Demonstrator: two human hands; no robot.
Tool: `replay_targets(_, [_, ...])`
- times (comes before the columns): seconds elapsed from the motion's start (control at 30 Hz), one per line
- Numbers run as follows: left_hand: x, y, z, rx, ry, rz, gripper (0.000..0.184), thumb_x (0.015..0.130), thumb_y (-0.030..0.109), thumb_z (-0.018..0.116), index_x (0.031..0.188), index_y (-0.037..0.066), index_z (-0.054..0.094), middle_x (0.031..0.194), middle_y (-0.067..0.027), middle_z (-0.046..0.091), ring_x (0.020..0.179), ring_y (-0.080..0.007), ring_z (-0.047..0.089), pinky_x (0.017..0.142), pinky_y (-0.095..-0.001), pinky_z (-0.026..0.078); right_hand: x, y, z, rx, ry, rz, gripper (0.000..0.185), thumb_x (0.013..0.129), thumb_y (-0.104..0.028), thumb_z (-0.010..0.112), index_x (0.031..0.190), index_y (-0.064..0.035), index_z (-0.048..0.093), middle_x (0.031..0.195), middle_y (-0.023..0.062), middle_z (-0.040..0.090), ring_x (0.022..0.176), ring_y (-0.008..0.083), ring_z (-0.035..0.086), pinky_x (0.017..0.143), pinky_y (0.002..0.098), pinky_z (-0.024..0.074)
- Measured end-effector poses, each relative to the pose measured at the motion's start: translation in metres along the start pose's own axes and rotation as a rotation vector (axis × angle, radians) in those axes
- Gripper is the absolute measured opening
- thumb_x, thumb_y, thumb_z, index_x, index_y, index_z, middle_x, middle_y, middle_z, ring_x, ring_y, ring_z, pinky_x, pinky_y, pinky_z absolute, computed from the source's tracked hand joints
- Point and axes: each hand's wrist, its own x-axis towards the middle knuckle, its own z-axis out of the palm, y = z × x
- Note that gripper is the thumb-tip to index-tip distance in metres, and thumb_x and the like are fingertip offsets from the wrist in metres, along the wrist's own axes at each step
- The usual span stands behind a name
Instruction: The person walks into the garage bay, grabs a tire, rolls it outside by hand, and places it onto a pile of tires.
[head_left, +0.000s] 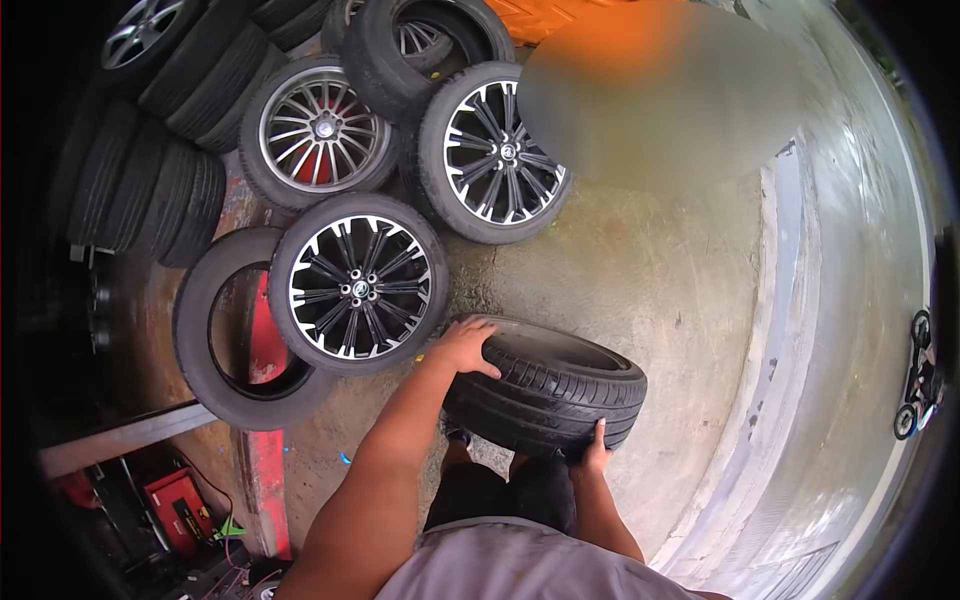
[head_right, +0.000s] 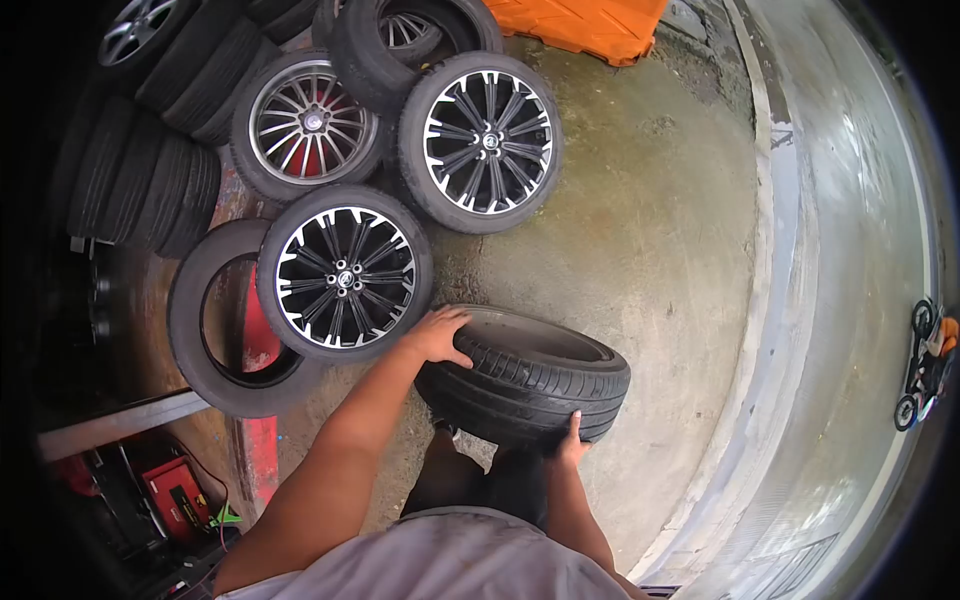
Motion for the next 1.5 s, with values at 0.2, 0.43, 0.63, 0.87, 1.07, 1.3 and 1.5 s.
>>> replay_targets(0.2, [-0.021, 0.017, 0.036, -0.284, 0.038, -0.042, 0.089, 0.067, 0.054, 0.081, 0.136, 0.005, 0.053, 0.142, -0.0152, 0.050, 0.130, -0.0364, 0.048, 0.110, -0.0433, 0.038, 0.043, -0.062, -0.026, -0.102, -0.068, 0.017, 0.102, 0.080, -0.047, 0.077, 0.152, -0.0076, 0.016, 0.151, 0.0239, 0.032, 0.132, 0.0432, 0.043, 0.096, 0.0642, 0.0437])
replay_targets(0.43, [-0.036, 0.045, 0.085, -0.566, 0.378, -0.452, 0.080, 0.076, 0.047, 0.078, 0.133, -0.003, 0.053, 0.131, -0.0258, 0.056, 0.122, -0.0387, 0.054, 0.103, -0.0424, 0.043, 0.062, -0.145, 0.040, -0.227, -0.309, -0.397, 0.108, 0.075, -0.025, 0.085, 0.152, 0.0023, 0.014, 0.148, 0.0312, 0.033, 0.132, 0.0381, 0.044, 0.107, 0.0431, 0.0399])
replay_targets(0.63, [0.001, 0.090, 0.102, -0.678, 0.548, -0.617, 0.072, 0.080, 0.050, 0.074, 0.127, -0.002, 0.058, 0.124, -0.0249, 0.061, 0.118, -0.0380, 0.057, 0.101, -0.0426, 0.045, 0.017, -0.060, 0.030, -0.481, -0.400, -0.226, 0.121, 0.066, -0.032, 0.091, 0.152, 0.0008, 0.013, 0.150, 0.0326, 0.029, 0.131, 0.0417, 0.045, 0.102, 0.0468, 0.0446])
replay_targets(0.87, [0.127, 0.151, 0.005, -0.819, 0.601, -0.723, 0.077, 0.076, 0.051, 0.078, 0.126, -0.004, 0.058, 0.123, -0.0267, 0.061, 0.116, -0.0400, 0.058, 0.100, -0.0439, 0.045, 0.031, -0.092, 0.084, -0.725, -0.394, -0.555, 0.134, 0.062, -0.031, 0.093, 0.152, 0.0008, -0.002, 0.143, 0.0287, 0.043, 0.132, 0.0380, 0.046, 0.108, 0.0413, 0.0384])
replay_targets(1.07, [0.146, 0.077, -0.033, -0.886, 0.840, -0.389, 0.064, 0.077, 0.042, 0.079, 0.122, 0.000, 0.059, 0.123, -0.0230, 0.060, 0.115, -0.0393, 0.057, 0.098, -0.0438, 0.046, 0.058, -0.202, 0.171, -0.687, -0.199, -0.626, 0.097, 0.069, -0.039, 0.088, 0.140, 0.0042, 0.040, 0.132, 0.0199, 0.057, 0.121, 0.0299, 0.056, 0.101, 0.0383, 0.0434])
replay_targets(1.3, [-0.060, -0.135, 0.087, -0.417, 0.090, -0.581, 0.057, 0.078, 0.046, 0.073, 0.113, 0.001, 0.065, 0.118, -0.0224, 0.064, 0.111, -0.0386, 0.060, 0.096, -0.0453, 0.048, 0.089, -0.253, 0.239, -0.670, -0.258, -0.642, 0.100, 0.070, -0.031, 0.088, 0.147, -0.0063, 0.030, 0.138, 0.0160, 0.052, 0.119, 0.0320, 0.056, 0.096, 0.0475, 0.0462])
replay_targets(1.5, [-0.220, -0.195, 0.064, -0.537, -0.427, -0.876, 0.060, 0.086, 0.050, 0.067, 0.123, 0.003, 0.062, 0.111, -0.0210, 0.068, 0.103, -0.0326, 0.066, 0.089, -0.0404, 0.052, 0.088, -0.193, 0.271, -0.754, -0.165, -0.641, 0.131, 0.066, -0.029, 0.091, 0.156, -0.0092, -0.003, 0.153, 0.0218, 0.030, 0.135, 0.0369, 0.040, 0.106, 0.0455, 0.0395])
